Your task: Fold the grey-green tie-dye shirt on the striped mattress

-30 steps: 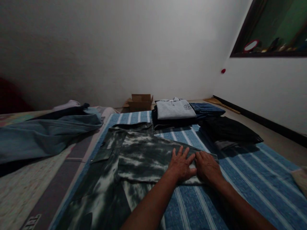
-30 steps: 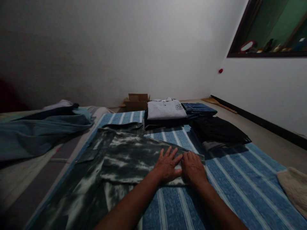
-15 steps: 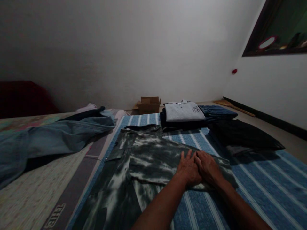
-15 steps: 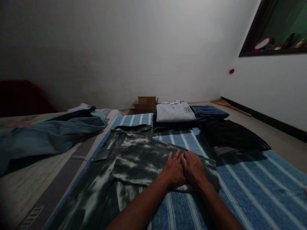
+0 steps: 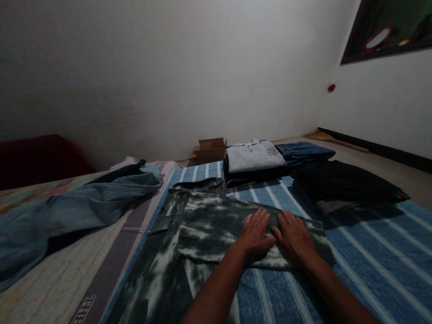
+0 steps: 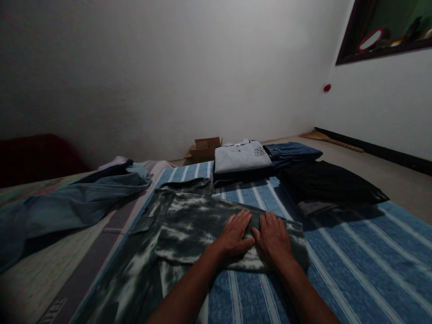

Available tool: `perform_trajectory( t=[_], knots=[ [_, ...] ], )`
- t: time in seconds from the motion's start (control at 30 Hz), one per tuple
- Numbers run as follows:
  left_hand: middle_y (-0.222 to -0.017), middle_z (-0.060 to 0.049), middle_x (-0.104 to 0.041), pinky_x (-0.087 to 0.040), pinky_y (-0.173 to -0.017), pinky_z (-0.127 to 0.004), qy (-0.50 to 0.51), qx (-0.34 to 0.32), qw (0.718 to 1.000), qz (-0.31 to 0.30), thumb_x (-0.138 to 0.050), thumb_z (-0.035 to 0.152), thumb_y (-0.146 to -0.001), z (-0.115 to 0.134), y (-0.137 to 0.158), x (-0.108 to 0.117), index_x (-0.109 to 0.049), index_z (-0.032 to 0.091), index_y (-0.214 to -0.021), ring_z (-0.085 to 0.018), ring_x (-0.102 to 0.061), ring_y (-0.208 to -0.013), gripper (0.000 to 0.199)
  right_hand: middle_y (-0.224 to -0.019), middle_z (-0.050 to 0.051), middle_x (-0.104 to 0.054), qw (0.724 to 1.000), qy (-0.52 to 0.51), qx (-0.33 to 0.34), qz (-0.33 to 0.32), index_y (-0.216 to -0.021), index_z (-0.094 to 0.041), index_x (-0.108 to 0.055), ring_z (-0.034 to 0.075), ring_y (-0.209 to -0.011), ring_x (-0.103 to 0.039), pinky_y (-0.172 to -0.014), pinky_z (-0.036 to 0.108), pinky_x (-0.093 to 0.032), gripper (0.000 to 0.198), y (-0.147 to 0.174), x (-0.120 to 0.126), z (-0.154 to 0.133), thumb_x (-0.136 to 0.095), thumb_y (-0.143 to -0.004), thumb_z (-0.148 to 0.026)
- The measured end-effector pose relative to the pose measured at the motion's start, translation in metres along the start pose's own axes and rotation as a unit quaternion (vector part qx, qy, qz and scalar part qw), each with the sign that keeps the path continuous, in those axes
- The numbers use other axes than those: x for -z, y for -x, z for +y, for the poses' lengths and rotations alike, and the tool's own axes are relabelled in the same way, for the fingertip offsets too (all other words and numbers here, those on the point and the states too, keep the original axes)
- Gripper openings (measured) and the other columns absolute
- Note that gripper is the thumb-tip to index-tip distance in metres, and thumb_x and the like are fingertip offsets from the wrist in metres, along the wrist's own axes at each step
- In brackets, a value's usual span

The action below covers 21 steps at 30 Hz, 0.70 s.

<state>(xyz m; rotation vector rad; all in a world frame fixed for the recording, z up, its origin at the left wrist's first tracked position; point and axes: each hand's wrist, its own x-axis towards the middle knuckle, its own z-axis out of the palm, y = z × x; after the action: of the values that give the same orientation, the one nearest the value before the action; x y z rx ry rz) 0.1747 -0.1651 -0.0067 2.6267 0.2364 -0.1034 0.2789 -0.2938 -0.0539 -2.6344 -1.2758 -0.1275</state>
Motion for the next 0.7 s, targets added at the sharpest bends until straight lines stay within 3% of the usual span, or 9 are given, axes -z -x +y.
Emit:
perform_trajectory(
  t=[0.3, 0.5, 0.7],
  knots=[
    [-0.150, -0.010, -0.035, -0.018, -0.114, -0.047, -0.026, 0.029, 0.999, 0.036, -0.045, 0.026, -0.083, 0.000, -0.011, -0.001, -0.043, 0.016, -0.136, -0.024, -0.025, -0.140, 0.054, -0.133, 0.021, -0.052, 0.995, 0.036, 0.004, 0.096, -0.124, -0.007, -0.054, 0.033, -0.128, -0.041, -0.106, 0.044, -0.025, 0.045, 0.005, -0.002, -0.010, -0.045, -0.091, -0.036],
    [-0.122, -0.007, -0.057, -0.037, -0.100, -0.037, -0.097, 0.043, 0.988, 0.109, -0.044, 0.019, -0.087, 0.016, -0.027, 0.005, -0.060, 0.019, -0.112, -0.022, -0.050, -0.114, 0.029, -0.132, 0.020, -0.052, 0.995, 0.038, 0.002, 0.094, -0.125, -0.007, -0.054, 0.031, -0.126, -0.042, -0.105, 0.043, -0.026, 0.043, 0.006, 0.003, -0.013, -0.043, -0.092, -0.034],
    [-0.108, -0.003, -0.058, -0.040, -0.089, -0.034, -0.123, 0.058, 0.979, 0.153, -0.047, 0.025, -0.090, 0.017, -0.042, 0.000, -0.065, 0.026, -0.101, -0.020, -0.050, -0.102, 0.021, -0.130, 0.020, -0.053, 0.997, 0.042, -0.001, 0.071, -0.126, -0.007, -0.053, 0.032, -0.124, -0.043, -0.103, 0.044, -0.028, 0.046, 0.006, 0.009, -0.013, -0.043, -0.091, -0.035]
  ],
)
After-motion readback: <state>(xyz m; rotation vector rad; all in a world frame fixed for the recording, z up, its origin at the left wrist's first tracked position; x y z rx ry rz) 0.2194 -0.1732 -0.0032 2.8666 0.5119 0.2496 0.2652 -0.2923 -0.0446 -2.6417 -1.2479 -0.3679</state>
